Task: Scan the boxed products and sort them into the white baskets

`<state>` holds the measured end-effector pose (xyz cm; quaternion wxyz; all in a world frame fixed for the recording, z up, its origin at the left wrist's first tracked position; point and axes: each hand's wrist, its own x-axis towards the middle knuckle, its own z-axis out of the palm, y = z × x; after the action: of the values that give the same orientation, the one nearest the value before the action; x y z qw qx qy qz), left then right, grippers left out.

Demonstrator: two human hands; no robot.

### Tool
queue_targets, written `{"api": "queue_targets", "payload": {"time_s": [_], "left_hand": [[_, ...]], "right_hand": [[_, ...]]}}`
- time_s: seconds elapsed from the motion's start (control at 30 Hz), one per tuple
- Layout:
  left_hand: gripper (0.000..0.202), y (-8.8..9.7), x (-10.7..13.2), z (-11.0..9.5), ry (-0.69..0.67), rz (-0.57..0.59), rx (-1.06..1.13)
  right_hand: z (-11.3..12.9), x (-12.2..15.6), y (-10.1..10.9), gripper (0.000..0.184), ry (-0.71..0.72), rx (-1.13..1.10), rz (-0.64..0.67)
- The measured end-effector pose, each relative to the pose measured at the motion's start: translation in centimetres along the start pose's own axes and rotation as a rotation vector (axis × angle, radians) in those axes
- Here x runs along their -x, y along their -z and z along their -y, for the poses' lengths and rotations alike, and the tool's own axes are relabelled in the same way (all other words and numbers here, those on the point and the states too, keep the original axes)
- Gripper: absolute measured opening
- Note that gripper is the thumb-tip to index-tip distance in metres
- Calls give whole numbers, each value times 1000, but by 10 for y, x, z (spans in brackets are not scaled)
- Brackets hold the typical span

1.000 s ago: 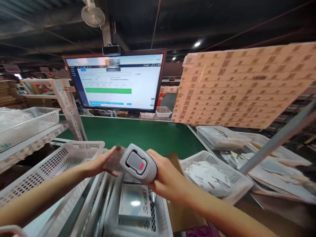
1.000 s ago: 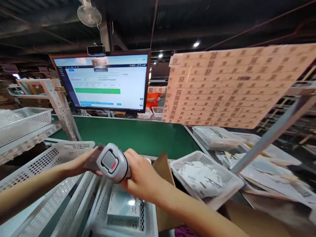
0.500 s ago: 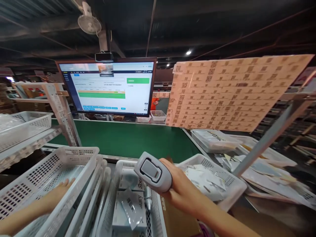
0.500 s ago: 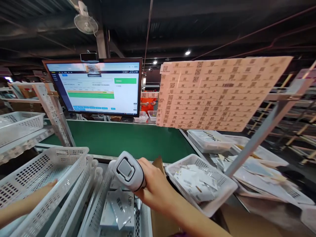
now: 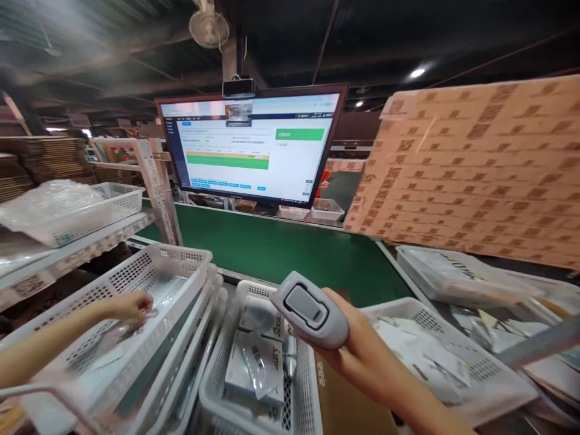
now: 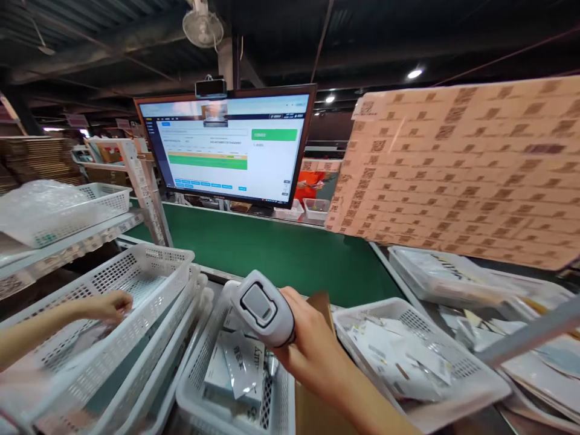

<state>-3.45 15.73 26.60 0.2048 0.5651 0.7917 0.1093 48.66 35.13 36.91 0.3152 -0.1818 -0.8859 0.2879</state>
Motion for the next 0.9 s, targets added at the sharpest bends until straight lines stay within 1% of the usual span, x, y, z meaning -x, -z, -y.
{"api": "queue_targets", "payload": {"time_s": [0.03, 0.07, 0.1, 0.13, 0.2, 0.23, 0.3, 0.37, 0.43, 0.5, 0.6, 0.67, 0.73, 0.8, 0.9], "left_hand": [[11, 10, 3, -8, 9, 29, 82], [15, 21, 5, -18, -6, 0, 143], [19, 34, 8, -30, -54, -81, 166], [24, 47, 10, -42, -121, -195, 176], [31, 70, 16, -65, -219, -352, 179], [33, 78, 18, -77, -249, -411, 191], [33, 87, 22, -98, -291, -504, 244], [32, 88, 23, -118, -360, -566, 327], [33, 85, 20, -134, -441, -558, 433], [38, 81, 15, -147, -480, -467, 569], [48, 75, 8, -159, -427, -310, 796], [56, 71, 5, -165, -380, -270, 892], [62, 68, 3, -171, -366, -267, 916], [60, 67, 0, -177, -371, -266, 872], [51, 65, -4, -186, -361, -324, 733]], "right_hand": [[0, 0, 1, 13, -2, -3, -5], [0, -1, 1, 15, -8, -10, -7], [0, -3, 2, 19, -15, -26, -5], [2, -6, 1, 23, -25, -50, 4], [9, -13, -1, 31, -50, -123, 37], [13, -18, -2, 34, -58, -165, 61], [22, -28, -7, 40, -63, -238, 101], [30, -37, -13, 42, -54, -289, 134], [35, -44, -19, 42, -54, -336, 155], [37, -48, -25, 42, -75, -371, 183], [39, -50, -31, 40, -90, -378, 224], [40, -51, -33, 40, -66, -366, 240], [40, -52, -36, 42, -34, -356, 238], [40, -51, -37, 43, -15, -323, 221], [38, -47, -39, 31, -7, -163, 179]]}}
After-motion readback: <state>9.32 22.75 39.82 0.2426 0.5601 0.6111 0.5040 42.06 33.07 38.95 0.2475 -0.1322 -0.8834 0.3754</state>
